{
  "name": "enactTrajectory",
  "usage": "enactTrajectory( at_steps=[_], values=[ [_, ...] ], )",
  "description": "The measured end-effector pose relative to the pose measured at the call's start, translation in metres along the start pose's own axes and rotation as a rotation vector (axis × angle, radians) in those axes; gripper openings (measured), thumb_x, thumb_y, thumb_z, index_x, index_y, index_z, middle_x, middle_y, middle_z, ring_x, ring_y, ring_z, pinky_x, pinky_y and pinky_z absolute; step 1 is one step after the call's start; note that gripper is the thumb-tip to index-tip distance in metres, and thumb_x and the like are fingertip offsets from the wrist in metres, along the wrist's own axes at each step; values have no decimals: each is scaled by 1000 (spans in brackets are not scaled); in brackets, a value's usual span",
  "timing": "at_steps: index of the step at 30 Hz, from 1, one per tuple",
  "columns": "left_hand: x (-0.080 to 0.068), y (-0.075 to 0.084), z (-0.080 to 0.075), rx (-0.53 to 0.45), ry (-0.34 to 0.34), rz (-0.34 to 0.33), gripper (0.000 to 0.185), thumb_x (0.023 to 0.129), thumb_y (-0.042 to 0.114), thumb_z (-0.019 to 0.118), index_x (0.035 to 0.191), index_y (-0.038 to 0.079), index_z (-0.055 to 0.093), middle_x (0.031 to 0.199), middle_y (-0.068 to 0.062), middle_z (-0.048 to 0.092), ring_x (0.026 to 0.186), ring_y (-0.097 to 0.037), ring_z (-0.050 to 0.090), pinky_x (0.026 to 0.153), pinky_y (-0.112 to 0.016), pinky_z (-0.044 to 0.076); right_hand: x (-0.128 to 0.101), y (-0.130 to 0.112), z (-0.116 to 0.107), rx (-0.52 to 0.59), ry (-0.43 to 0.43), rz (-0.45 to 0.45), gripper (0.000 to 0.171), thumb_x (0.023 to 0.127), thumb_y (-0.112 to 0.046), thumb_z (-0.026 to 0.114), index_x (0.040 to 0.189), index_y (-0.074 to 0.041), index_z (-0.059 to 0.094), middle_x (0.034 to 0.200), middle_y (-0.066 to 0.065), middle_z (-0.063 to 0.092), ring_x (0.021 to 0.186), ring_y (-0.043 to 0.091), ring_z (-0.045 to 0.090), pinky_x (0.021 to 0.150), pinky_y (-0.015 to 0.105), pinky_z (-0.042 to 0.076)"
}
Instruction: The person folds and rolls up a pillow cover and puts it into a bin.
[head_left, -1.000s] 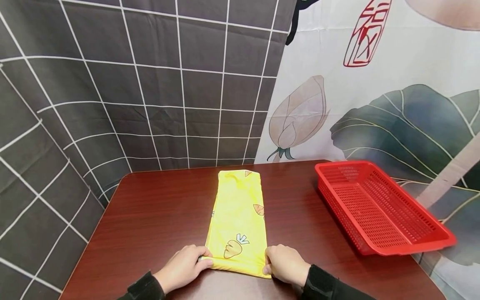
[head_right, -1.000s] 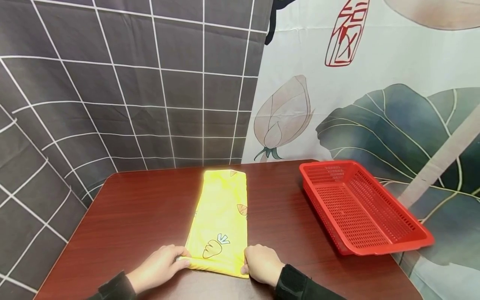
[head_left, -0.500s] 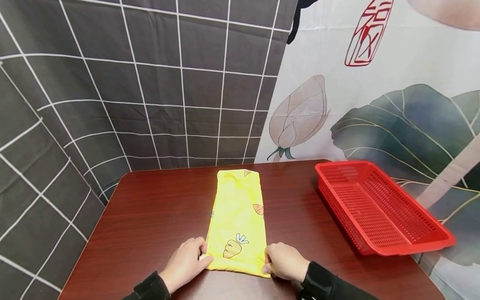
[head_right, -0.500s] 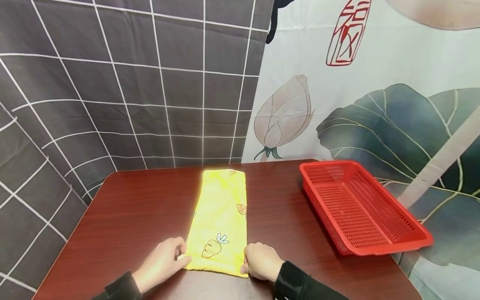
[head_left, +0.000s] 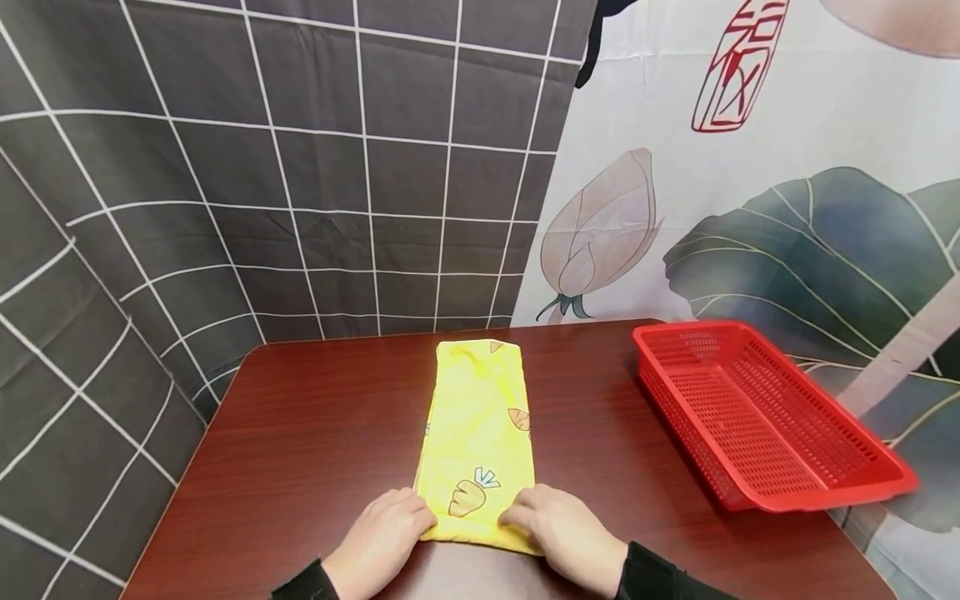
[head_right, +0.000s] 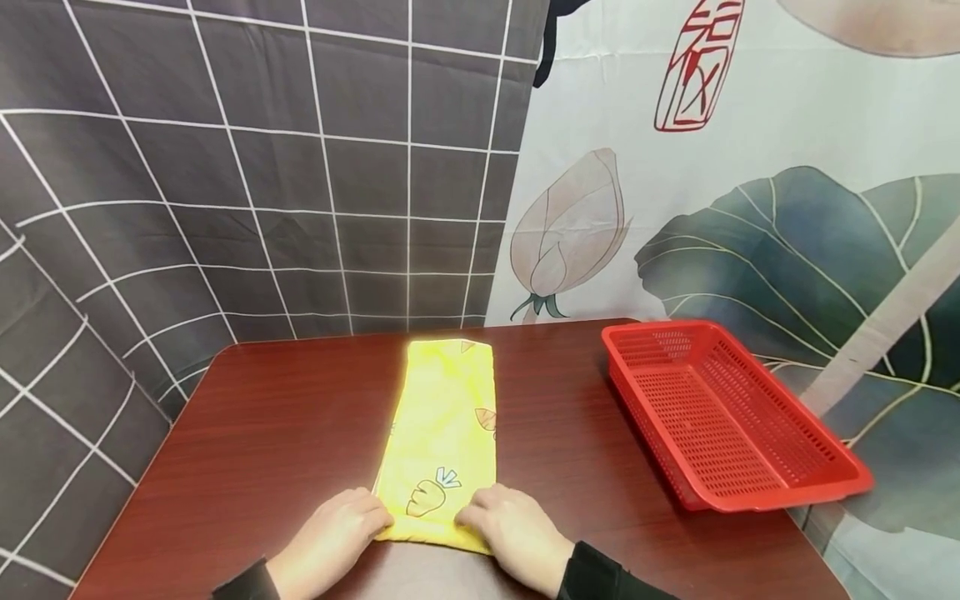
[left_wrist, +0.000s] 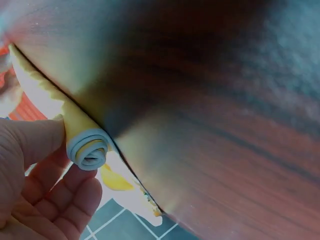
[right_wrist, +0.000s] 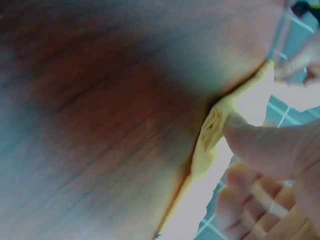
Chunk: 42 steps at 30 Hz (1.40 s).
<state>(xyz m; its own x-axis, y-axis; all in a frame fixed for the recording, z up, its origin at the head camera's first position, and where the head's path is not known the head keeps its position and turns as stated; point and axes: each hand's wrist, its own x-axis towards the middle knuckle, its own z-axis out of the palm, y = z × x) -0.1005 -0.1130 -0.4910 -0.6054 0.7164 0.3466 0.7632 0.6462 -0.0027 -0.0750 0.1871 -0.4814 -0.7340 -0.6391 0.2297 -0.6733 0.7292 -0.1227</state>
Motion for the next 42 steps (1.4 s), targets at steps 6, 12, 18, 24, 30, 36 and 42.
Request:
enactTrajectory(
  at_steps=[6, 12, 18, 24, 30, 36, 42],
  values=[
    [-3, -6, 2, 11, 12, 45, 9, 87, 17, 74, 86, 25, 70, 80, 13, 61, 79, -8, 55, 71, -25, 47, -6, -6, 5, -150, 106, -267, 20, 86, -16, 80, 104, -25, 80, 89, -11, 66, 79, 3, 57, 71, 16, 45],
    [-10, -15, 1, -80, -77, 61, 16, 88, 32, 82, 91, 22, 69, 80, 15, 58, 80, -6, 56, 73, -25, 49, -8, -10, 7, -188, 49, -200, 21, 82, -25, 88, 84, -26, 67, 76, -14, 59, 70, 4, 51, 65, 18, 40],
    [-10, -16, 0, -107, -133, 54, 20, 88, 33, 82, 87, 23, 65, 78, 14, 55, 79, -6, 54, 70, -25, 46, -6, -9, 8, -182, 24, -129, 29, 79, -22, 89, 75, -25, 61, 71, -13, 55, 66, 4, 46, 61, 17, 35],
    [-10, -15, 2, -58, -130, 72, 17, 90, 27, 82, 88, 23, 67, 81, 12, 60, 82, -8, 60, 74, -27, 51, -6, -12, 12, -273, 49, -116, 23, 80, -16, 84, 74, -23, 63, 68, -11, 55, 62, 6, 46, 57, 19, 35],
    [-10, -15, 7, 3, -10, 108, 12, 91, 24, 82, 88, 23, 70, 83, 11, 65, 83, -9, 63, 75, -28, 53, -5, -20, 11, -334, -6, -95, 15, 83, -11, 80, 78, -19, 68, 67, -6, 55, 61, 8, 47, 56, 24, 39],
    [-14, -19, 9, -40, 1, 132, 14, 89, 24, 84, 89, 24, 70, 90, 10, 60, 81, -5, 57, 71, -23, 49, -4, -22, 10, -335, -57, -65, 18, 83, -9, 79, 76, -19, 66, 67, -6, 53, 60, 9, 47, 55, 24, 37],
    [-15, -25, 6, -105, -66, 114, 19, 87, 23, 86, 95, 23, 68, 97, 11, 56, 83, -2, 53, 72, -19, 47, -4, -21, 10, -333, -27, -57, 19, 83, -9, 80, 75, -18, 66, 66, -6, 52, 60, 9, 46, 53, 24, 37]
  ],
)
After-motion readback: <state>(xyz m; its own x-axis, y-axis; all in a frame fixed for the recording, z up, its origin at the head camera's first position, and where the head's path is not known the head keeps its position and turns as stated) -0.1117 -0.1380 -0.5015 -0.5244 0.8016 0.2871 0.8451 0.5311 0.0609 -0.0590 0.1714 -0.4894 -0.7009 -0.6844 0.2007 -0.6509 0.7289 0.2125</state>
